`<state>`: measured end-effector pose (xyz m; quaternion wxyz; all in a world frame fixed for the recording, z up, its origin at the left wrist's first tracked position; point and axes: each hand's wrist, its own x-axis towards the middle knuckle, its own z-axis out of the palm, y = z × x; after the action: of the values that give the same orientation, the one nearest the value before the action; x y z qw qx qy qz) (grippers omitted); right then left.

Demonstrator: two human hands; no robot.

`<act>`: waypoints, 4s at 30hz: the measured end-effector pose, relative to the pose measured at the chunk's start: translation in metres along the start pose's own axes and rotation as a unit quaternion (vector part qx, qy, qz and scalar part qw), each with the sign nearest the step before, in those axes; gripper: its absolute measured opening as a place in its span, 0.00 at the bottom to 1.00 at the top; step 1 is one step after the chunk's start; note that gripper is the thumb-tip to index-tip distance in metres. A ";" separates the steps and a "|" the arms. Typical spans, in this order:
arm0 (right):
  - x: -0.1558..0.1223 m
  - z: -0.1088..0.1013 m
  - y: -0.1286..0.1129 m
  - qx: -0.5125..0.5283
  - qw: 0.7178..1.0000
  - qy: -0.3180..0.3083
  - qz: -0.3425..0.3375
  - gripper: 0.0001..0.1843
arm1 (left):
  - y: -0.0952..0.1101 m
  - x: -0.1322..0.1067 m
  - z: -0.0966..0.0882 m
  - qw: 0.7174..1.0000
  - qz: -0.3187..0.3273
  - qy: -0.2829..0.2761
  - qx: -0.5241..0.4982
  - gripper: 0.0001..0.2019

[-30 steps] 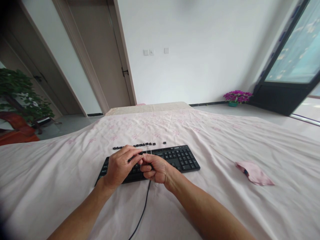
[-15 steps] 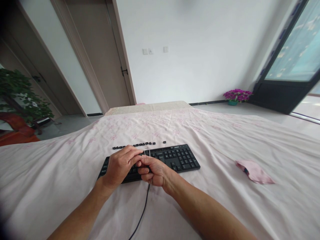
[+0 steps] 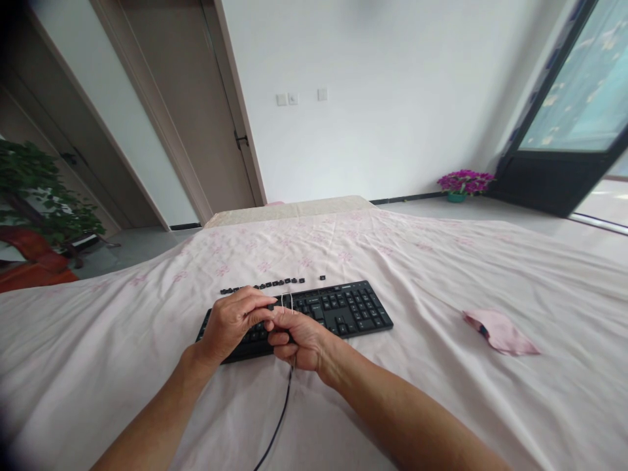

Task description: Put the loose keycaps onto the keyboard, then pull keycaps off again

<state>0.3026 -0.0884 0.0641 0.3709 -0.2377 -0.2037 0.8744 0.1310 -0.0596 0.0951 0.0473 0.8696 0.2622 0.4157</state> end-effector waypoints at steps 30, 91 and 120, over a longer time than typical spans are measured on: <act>0.001 -0.003 0.002 -0.036 0.995 0.037 -0.087 0.19 | -0.002 -0.001 -0.007 1.000 0.006 -0.011 0.009 0.09; -0.002 0.016 0.007 -0.218 0.901 0.251 -0.279 0.15 | -0.004 -0.012 0.014 0.997 -0.047 0.052 -0.017 0.05; -0.001 0.010 0.008 -0.406 0.801 0.263 -0.352 0.10 | -0.010 -0.020 0.020 0.993 -0.040 0.102 0.048 0.12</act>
<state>0.2932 -0.0960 0.0683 0.5622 -0.4988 -0.5048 0.4246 0.1320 -0.0582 0.0653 -0.0050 0.8128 0.3195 0.4871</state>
